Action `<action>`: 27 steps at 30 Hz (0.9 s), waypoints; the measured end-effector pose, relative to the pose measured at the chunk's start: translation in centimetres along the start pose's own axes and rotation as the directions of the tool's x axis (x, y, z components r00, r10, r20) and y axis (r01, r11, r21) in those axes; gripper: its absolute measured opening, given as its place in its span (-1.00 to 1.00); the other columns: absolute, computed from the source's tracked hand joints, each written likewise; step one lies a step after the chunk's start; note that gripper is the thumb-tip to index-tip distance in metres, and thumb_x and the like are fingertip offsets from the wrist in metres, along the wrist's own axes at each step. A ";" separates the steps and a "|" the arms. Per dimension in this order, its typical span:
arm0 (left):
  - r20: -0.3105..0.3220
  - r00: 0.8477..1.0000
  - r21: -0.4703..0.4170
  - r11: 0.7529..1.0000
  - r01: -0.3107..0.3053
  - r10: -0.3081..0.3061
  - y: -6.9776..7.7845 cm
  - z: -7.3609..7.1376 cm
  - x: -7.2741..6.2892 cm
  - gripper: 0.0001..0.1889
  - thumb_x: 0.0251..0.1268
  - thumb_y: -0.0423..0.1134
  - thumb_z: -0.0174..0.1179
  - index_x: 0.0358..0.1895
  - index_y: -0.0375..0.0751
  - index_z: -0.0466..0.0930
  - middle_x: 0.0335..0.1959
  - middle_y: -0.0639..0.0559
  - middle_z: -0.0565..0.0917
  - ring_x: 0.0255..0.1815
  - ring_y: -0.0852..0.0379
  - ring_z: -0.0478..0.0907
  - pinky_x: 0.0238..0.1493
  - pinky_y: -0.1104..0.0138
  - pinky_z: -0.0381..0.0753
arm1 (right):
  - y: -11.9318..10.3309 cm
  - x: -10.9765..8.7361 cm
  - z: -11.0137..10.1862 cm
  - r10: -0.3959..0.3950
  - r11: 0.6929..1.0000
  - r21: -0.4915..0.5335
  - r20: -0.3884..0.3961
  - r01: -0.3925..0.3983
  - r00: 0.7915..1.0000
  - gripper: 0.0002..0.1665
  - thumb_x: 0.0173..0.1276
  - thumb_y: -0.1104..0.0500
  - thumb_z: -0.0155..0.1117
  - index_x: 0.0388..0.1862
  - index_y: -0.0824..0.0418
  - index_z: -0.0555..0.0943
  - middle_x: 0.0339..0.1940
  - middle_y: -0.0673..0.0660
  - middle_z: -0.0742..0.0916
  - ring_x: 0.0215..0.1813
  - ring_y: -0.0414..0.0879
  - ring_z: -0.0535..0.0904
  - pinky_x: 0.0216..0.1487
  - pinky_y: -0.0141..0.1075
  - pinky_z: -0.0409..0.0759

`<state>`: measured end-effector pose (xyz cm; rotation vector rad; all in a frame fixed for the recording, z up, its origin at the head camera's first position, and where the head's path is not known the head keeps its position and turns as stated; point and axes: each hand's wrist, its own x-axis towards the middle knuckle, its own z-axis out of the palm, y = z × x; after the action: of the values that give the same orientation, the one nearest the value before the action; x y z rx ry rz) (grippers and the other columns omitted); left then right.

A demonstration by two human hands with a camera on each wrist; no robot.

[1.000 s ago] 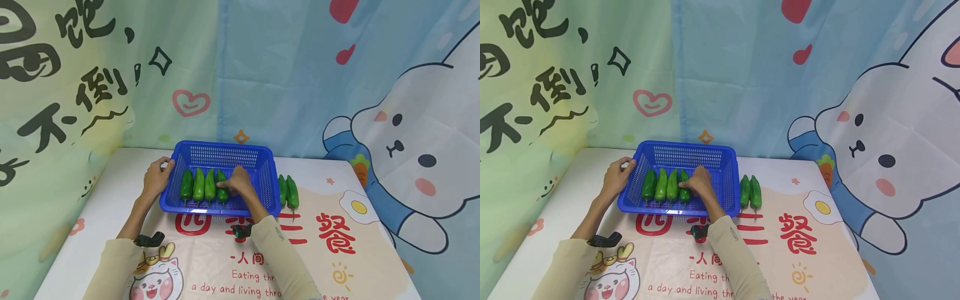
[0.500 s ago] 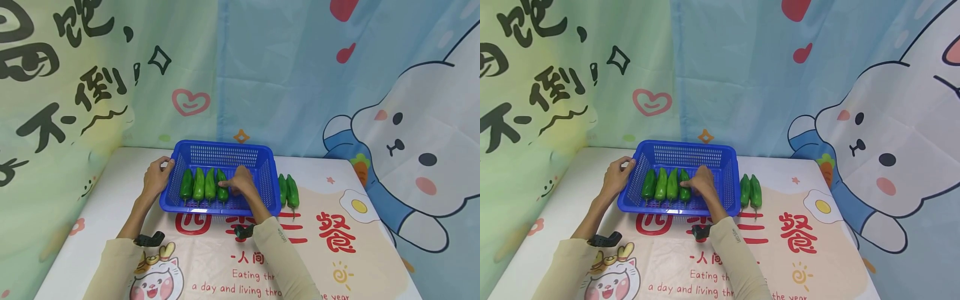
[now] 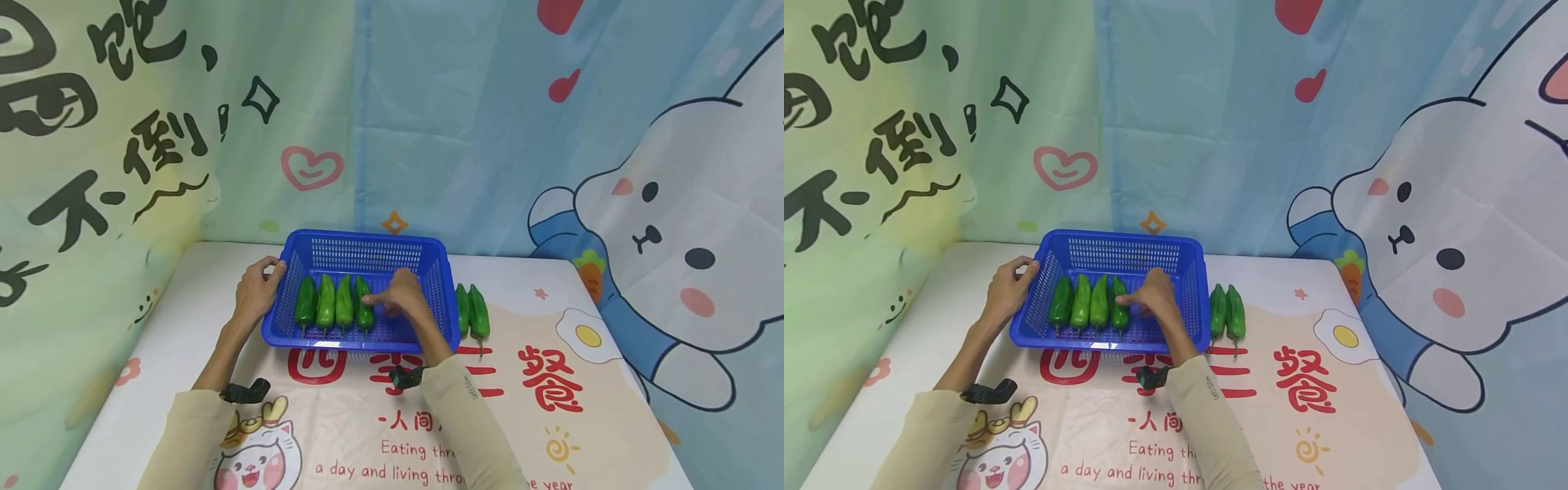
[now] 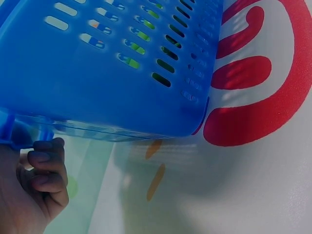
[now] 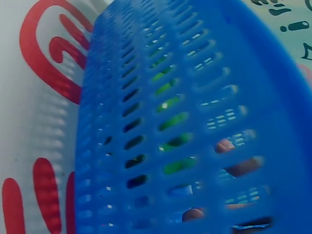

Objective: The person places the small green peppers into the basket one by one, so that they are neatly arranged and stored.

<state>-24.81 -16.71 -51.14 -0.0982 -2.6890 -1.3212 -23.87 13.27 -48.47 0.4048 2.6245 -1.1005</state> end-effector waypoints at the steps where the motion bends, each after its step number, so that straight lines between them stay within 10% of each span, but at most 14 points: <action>1: -0.002 1.000 0.000 1.000 0.000 0.000 0.0 0.0 0.0 -0.56 0.76 -0.01 0.03 0.15 -0.36 0.66 -0.58 -0.11 0.68 -0.64 0.20 0.48 -0.60 0.31 0.31 | -0.3 -0.6 -0.4 -0.002 1.000 0.007 -0.002 0.002 1.000 -0.31 0.09 -0.01 0.85 -0.13 0.43 0.62 -0.46 0.29 0.83 -0.43 0.10 0.85 -0.28 -0.15 0.81; 27: 0.002 1.000 -0.005 1.000 0.000 0.000 0.1 -0.1 -0.1 -0.57 0.76 -0.01 0.04 0.15 -0.35 0.67 -0.64 0.02 0.59 -0.64 0.19 0.46 -0.60 0.30 0.27 | 1.3 -4.7 -9.1 -0.072 0.962 0.265 -0.009 0.072 0.997 -0.38 0.25 0.06 0.75 0.06 0.51 0.77 0.10 0.45 0.84 0.04 0.27 0.88 0.22 0.12 0.75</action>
<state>-24.72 -16.73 -51.06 -0.0999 -2.6877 -1.3289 -20.32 20.02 -41.49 0.3635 2.5138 -1.4834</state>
